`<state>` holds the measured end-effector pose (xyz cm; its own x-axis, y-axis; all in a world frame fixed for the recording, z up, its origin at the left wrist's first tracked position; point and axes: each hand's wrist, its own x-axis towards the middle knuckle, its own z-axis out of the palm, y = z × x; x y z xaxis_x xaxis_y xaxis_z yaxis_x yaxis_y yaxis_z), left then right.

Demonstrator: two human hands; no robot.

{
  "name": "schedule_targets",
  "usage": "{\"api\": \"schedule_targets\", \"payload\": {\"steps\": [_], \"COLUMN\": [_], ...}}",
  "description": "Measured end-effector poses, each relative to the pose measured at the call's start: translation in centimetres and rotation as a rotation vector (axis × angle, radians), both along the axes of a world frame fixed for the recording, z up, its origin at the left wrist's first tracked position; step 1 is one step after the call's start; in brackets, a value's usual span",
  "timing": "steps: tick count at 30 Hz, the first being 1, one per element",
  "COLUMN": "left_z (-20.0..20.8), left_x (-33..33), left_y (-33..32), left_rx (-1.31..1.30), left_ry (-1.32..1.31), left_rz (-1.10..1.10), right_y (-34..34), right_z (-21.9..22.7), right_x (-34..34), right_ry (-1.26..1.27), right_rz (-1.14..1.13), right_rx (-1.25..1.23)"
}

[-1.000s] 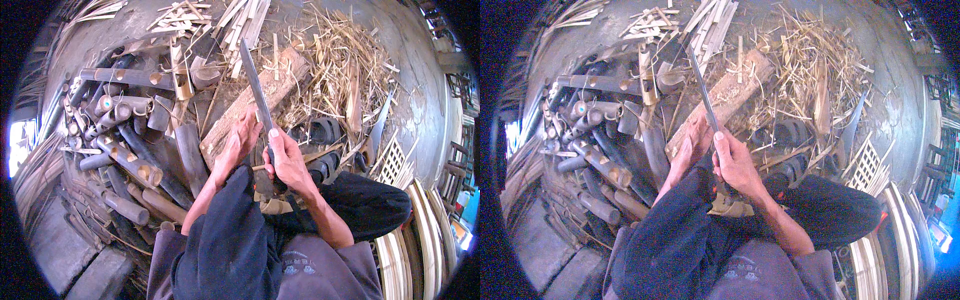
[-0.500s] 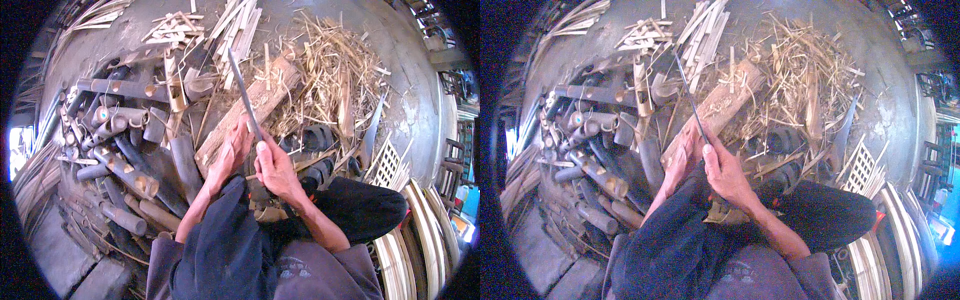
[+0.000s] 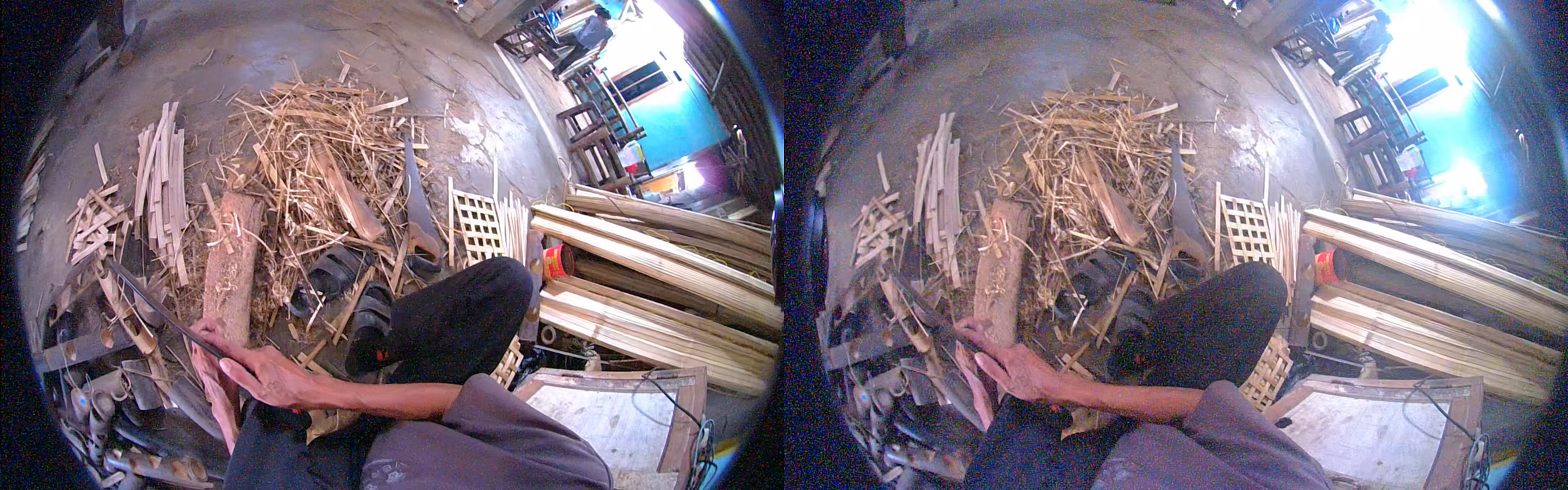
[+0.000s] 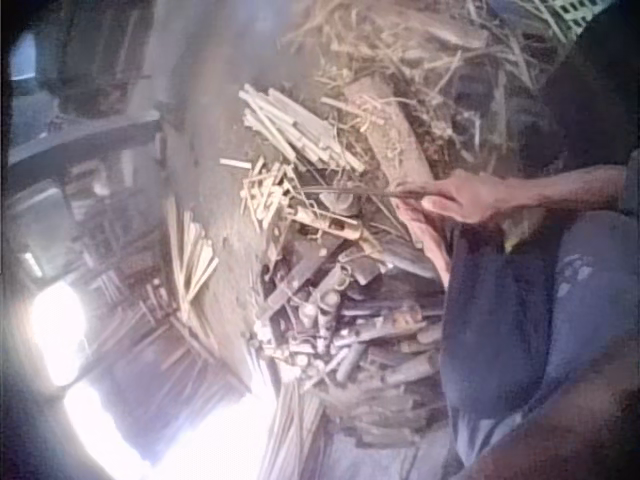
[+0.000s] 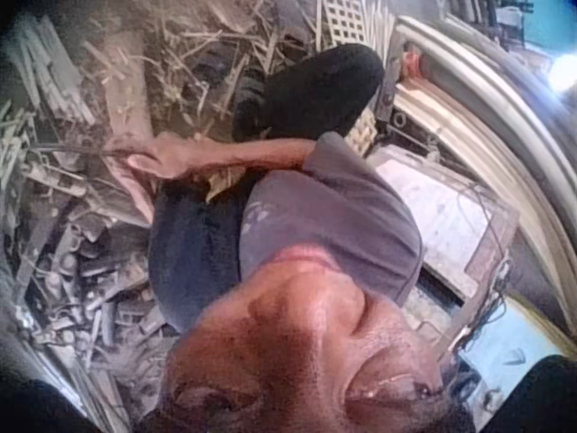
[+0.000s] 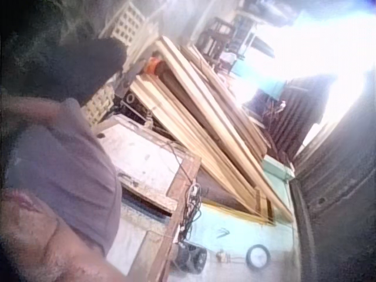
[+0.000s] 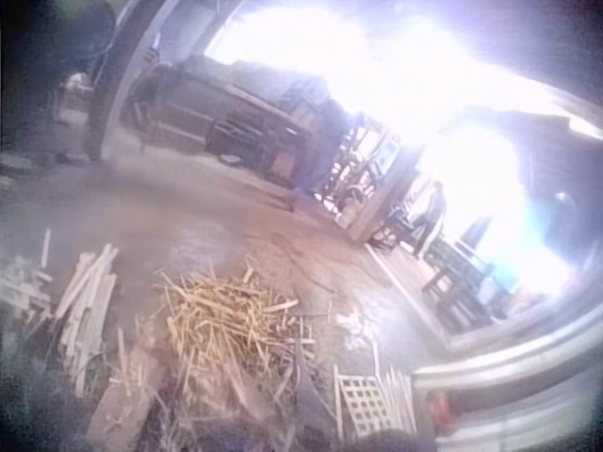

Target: The person sits on the floor and uses a knife to split a piece of bamboo into thin strips. The person repeatedly positions the bamboo, slices it, and separates the resulting strips.

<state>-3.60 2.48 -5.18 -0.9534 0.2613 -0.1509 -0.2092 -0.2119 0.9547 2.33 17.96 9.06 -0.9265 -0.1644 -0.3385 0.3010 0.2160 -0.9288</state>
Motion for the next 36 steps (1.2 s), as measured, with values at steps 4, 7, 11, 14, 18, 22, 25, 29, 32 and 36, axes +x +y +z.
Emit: {"api": "schedule_targets", "payload": {"steps": [4, 7, 11, 14, 18, 22, 25, 29, 32, 36], "left_z": [-2.5, 0.8, -11.0, 3.0, 7.6, 5.8, 7.3, 6.1, 5.5, 5.7], "left_x": [-0.6, -0.2, 3.6, 3.5, 3.0, 3.6, 3.3, 1.5, 1.6, 1.5], "left_y": [0.1, -0.1, -8.1, -3.1, -1.1, -0.4, 0.1, -2.2, -2.6, -2.3], "left_rx": [-0.106, 0.111, -0.214, -0.657, -0.590, -0.875, -0.802, -0.842, -0.889, -0.990], "left_ry": [-0.041, -0.098, -0.465, 0.017, 0.096, 0.366, 0.118, 0.095, 0.128, 0.319], "left_rz": [0.019, 0.025, 0.238, 0.282, 0.369, 0.439, 0.348, 0.427, 0.473, 0.491], "right_y": [-1.3, -1.7, -3.2, -3.4, -3.6, -3.6, -2.4, 0.3, -1.1, -2.7], "right_z": [-4.2, -2.8, -3.8, -3.5, -5.0, -7.5, -12.9, -17.2, -11.8, -8.9], "right_x": [0.3, -0.1, -0.6, -0.8, 0.1, 1.6, 2.6, 2.5, 2.4, 2.6], "right_ry": [0.263, 0.132, -0.071, -0.230, -0.061, 0.064, -0.034, -0.210, -0.096, 0.054], "right_rz": [-0.156, -0.067, 0.080, 0.062, -0.014, -0.001, -0.093, -0.129, -0.062, 0.005], "right_rx": [0.051, 0.072, 0.116, 0.207, 0.205, 0.193, 0.243, 0.204, 0.154, 0.017]}}
